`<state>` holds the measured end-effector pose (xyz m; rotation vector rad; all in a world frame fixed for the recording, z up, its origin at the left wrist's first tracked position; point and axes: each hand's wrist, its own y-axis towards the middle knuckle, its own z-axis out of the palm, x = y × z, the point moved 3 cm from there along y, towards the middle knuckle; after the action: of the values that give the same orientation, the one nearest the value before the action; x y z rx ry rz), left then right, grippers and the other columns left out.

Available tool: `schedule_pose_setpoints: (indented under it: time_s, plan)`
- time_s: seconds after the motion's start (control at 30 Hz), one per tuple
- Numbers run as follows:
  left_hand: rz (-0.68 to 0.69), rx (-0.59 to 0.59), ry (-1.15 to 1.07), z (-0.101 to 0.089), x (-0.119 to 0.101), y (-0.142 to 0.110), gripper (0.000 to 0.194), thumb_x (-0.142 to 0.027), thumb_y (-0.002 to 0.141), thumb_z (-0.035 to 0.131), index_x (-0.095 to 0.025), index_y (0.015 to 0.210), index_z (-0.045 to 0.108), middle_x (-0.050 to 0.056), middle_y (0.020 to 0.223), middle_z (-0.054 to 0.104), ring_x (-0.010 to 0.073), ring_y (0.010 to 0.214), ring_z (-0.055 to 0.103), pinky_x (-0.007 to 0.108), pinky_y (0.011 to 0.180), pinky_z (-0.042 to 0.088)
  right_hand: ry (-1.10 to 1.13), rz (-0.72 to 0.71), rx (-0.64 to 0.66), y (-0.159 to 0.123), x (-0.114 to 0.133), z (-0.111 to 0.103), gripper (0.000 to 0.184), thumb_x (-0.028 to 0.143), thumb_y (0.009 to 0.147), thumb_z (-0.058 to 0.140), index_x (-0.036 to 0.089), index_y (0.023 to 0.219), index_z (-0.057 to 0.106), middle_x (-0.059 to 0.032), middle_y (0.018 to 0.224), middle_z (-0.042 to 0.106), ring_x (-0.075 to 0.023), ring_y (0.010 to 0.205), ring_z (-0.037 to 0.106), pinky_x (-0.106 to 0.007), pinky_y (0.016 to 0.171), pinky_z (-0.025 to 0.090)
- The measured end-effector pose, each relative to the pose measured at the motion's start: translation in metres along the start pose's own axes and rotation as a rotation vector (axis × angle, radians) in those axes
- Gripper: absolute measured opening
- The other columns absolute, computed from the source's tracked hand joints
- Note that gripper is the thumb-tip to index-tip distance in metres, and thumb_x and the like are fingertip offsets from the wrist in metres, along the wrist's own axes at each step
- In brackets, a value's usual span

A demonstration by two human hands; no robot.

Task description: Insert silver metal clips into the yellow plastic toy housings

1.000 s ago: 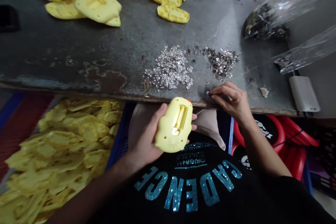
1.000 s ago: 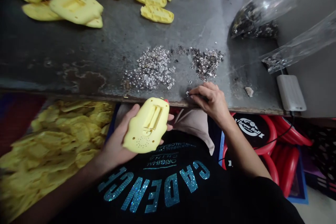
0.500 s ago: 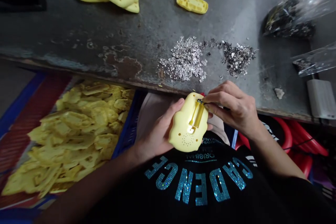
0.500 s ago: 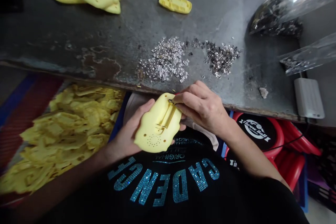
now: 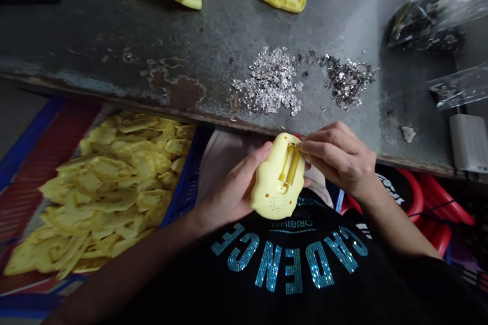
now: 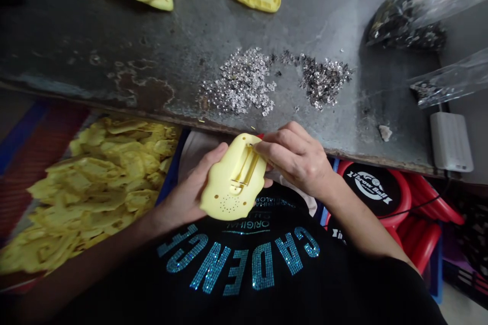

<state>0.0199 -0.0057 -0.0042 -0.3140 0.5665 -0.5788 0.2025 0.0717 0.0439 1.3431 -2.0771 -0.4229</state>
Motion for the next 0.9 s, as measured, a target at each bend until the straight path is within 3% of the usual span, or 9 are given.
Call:
schedule_pose_setpoints:
  time_s: [0.33,0.57,0.63,0.73,0.83,0.9]
  plan:
    - [0.005,-0.087,0.028,0.003,0.001,0.0,0.064,-0.052,0.109,0.061,-0.011,0.157,0.061,0.013,0.105,0.087,0.0281,0.086,0.085,0.037,0.081,0.067,-0.038,-0.063,-0.039,-0.012,0.004,0.003,0.034,0.017,0.106,0.07,0.02,0.139,0.07,-0.0128,0.114,0.084,-0.0247,0.098,0.076,-0.04,0.081,0.066]
    - [0.033,-0.105,0.049,0.001,0.002,0.0,0.063,-0.06,0.103,0.07,-0.015,0.147,0.07,0.014,0.111,0.087,0.0305,0.095,0.085,0.04,0.088,0.068,-0.003,0.08,-0.092,-0.016,0.005,0.001,0.031,0.017,0.105,0.071,0.029,0.134,0.073,-0.0067,0.115,0.084,-0.0227,0.097,0.076,-0.041,0.084,0.064]
    - [0.094,-0.124,0.076,0.001,0.003,0.0,0.056,-0.056,0.103,0.072,-0.018,0.143,0.073,0.011,0.117,0.087,0.0313,0.105,0.084,0.04,0.093,0.067,0.096,0.203,-0.056,-0.01,0.002,-0.002,0.024,0.021,0.105,0.074,0.028,0.128,0.075,-0.0064,0.116,0.082,-0.0226,0.102,0.077,-0.04,0.088,0.064]
    - [0.263,-0.161,0.207,0.0,0.002,-0.003,0.047,-0.047,0.099,0.083,-0.024,0.14,0.077,0.005,0.124,0.086,0.0289,0.118,0.08,0.033,0.1,0.063,0.266,0.346,0.1,0.002,-0.004,-0.005,0.022,0.031,0.105,0.076,0.026,0.126,0.074,-0.0056,0.117,0.08,-0.021,0.102,0.076,-0.035,0.086,0.064]
    - [0.367,-0.184,0.36,-0.003,0.001,-0.009,0.055,-0.048,0.095,0.088,-0.028,0.145,0.076,0.006,0.13,0.084,0.0274,0.118,0.08,0.03,0.096,0.063,0.336,0.352,0.209,0.011,-0.007,-0.007,0.02,0.035,0.105,0.075,0.023,0.122,0.074,-0.0033,0.108,0.079,-0.0172,0.089,0.072,-0.031,0.078,0.061]
    - [0.366,-0.175,0.426,-0.007,0.0,-0.015,0.059,-0.054,0.096,0.085,-0.028,0.148,0.076,0.008,0.129,0.085,0.0294,0.114,0.08,0.03,0.091,0.064,0.354,0.357,0.188,0.012,-0.008,-0.006,0.018,0.035,0.104,0.075,0.023,0.117,0.073,-0.0019,0.104,0.077,-0.0154,0.085,0.07,-0.029,0.077,0.06]
